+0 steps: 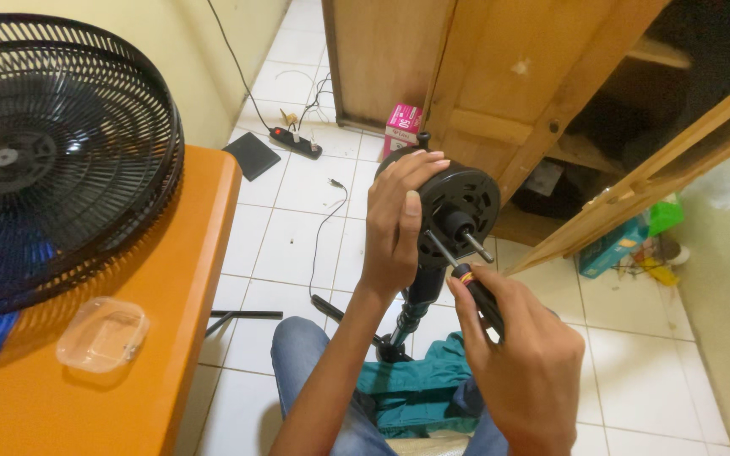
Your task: The person sits on the floor and uses a screwdriver to unscrew and disassemble the rear housing of a pedestal fan motor, handling small screws and a plastic container of parts. They reposition the motor housing and continue loosening screws on different sides of the casing.
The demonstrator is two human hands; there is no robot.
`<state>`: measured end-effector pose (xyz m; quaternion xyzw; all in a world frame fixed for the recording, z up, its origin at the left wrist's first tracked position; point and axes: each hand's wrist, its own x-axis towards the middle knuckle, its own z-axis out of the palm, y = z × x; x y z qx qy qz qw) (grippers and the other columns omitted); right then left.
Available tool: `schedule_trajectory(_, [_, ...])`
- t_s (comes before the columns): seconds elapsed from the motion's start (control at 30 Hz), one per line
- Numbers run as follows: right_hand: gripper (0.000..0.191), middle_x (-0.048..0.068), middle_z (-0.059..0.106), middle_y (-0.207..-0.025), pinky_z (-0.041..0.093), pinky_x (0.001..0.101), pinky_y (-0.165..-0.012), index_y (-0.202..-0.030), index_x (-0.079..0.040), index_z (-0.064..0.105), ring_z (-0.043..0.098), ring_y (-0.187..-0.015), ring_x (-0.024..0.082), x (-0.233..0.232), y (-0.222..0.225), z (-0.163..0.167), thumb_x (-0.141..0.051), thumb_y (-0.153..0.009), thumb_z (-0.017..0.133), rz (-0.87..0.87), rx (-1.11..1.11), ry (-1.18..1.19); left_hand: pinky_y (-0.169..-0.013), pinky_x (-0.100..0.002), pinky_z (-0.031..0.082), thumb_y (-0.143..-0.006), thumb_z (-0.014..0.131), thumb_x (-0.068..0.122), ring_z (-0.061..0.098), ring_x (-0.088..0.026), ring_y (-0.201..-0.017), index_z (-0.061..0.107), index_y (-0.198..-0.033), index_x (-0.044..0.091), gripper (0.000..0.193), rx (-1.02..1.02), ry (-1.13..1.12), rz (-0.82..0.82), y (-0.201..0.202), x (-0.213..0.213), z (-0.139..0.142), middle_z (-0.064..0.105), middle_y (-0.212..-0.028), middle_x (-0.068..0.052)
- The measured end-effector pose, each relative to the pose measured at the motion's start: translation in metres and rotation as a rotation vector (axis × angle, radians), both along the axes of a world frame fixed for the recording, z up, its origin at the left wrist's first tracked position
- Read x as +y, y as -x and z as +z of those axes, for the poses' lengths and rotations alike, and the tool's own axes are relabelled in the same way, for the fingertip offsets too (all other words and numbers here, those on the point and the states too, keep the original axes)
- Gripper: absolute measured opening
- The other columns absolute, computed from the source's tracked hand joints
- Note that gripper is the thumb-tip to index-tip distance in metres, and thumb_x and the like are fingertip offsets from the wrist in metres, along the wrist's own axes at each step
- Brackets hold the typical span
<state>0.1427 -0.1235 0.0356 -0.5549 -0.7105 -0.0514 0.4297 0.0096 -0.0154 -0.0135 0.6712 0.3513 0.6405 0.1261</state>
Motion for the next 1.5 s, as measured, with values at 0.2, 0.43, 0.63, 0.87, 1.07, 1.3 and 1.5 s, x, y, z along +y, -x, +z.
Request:
schedule_trajectory(0.2, [0.021, 0.007, 0.073, -0.095, 0.054, 0.0335, -0.069, -0.103, -0.006, 0.072, 0.071, -0.080, 0.026, -0.0007, 0.0027, 0.0032, -0.007, -0.085, 0.082, 0.029, 0.016, -0.041, -0.128, -0.043, 0.033, -0.114, 0.028, 0.024, 0.054, -0.032, -0.145, 0.064, -0.132, 0.005, 0.045, 0.002, -0.001, 0.001, 0.0011, 0.0000, 0.0005, 0.065, -0.141, -0.011])
schedule_trajectory(0.43, [0.023, 0.006, 0.073, -0.102, 0.057, 0.0330, -0.075, -0.106, -0.007, 0.072, 0.073, -0.087, 0.024, -0.0018, 0.0038, 0.0069, -0.003, -0.084, 0.081, 0.069, 0.043, -0.088, -0.127, -0.043, 0.033, -0.113, 0.027, 0.024, 0.054, -0.032, -0.144, 0.064, -0.132, 0.005, 0.046, 0.007, 0.005, 0.004, 0.0014, -0.0008, 0.0011, 0.065, -0.140, -0.012])
schedule_trajectory(0.63, [0.043, 0.010, 0.073, -0.090, 0.054, 0.0341, -0.061, -0.112, -0.001, 0.072, 0.072, -0.073, 0.024, -0.0012, 0.0022, 0.0059, -0.023, -0.079, 0.088, -0.016, 0.002, 0.114, -0.129, -0.044, 0.033, -0.114, 0.027, 0.024, 0.055, -0.032, -0.144, 0.064, -0.132, 0.005, 0.045, 0.002, -0.002, -0.001, 0.0018, -0.0002, 0.0014, 0.065, -0.140, -0.012])
schedule_trajectory(0.87, [0.026, 0.009, 0.071, -0.087, 0.052, 0.0371, -0.064, -0.106, -0.004, 0.072, 0.069, -0.074, 0.028, 0.0003, 0.0018, 0.0009, -0.013, -0.085, 0.084, 0.004, -0.021, 0.038, -0.127, -0.044, 0.033, -0.113, 0.028, 0.023, 0.055, -0.033, -0.144, 0.065, -0.132, 0.004, 0.045, 0.005, -0.006, 0.004, 0.0014, -0.0004, 0.0014, 0.065, -0.140, -0.013])
schedule_trajectory(1.07, [0.024, 0.008, 0.073, -0.100, 0.055, 0.0345, -0.077, -0.106, -0.006, 0.072, 0.071, -0.089, 0.026, 0.0001, 0.0021, 0.0035, -0.002, -0.084, 0.082, 0.069, -0.004, -0.096, -0.127, -0.043, 0.034, -0.114, 0.027, 0.024, 0.055, -0.033, -0.144, 0.065, -0.132, 0.004, 0.046, 0.004, 0.000, 0.009, 0.0013, -0.0006, 0.0011, 0.065, -0.140, -0.012])
schedule_trajectory(1.3, [0.042, 0.009, 0.074, -0.098, 0.055, 0.0307, -0.064, -0.113, -0.004, 0.073, 0.073, -0.073, 0.020, -0.0013, 0.0006, 0.0046, -0.018, -0.077, 0.089, 0.009, 0.102, 0.101, -0.127, -0.043, 0.034, -0.114, 0.028, 0.025, 0.055, -0.033, -0.144, 0.065, -0.132, 0.005, 0.046, -0.007, -0.004, 0.001, 0.0014, -0.0011, -0.0004, 0.065, -0.140, -0.012])
schedule_trajectory(1.5, [0.032, 0.012, 0.074, -0.091, 0.055, 0.0332, -0.064, -0.111, -0.001, 0.072, 0.075, -0.077, 0.026, -0.0015, 0.0001, -0.0002, -0.016, -0.086, 0.085, -0.005, 0.071, 0.081, -0.127, -0.043, 0.034, -0.114, 0.028, 0.024, 0.055, -0.033, -0.144, 0.065, -0.132, 0.005, 0.046, -0.003, -0.011, 0.004, 0.0015, 0.0003, -0.0005, 0.065, -0.141, -0.012])
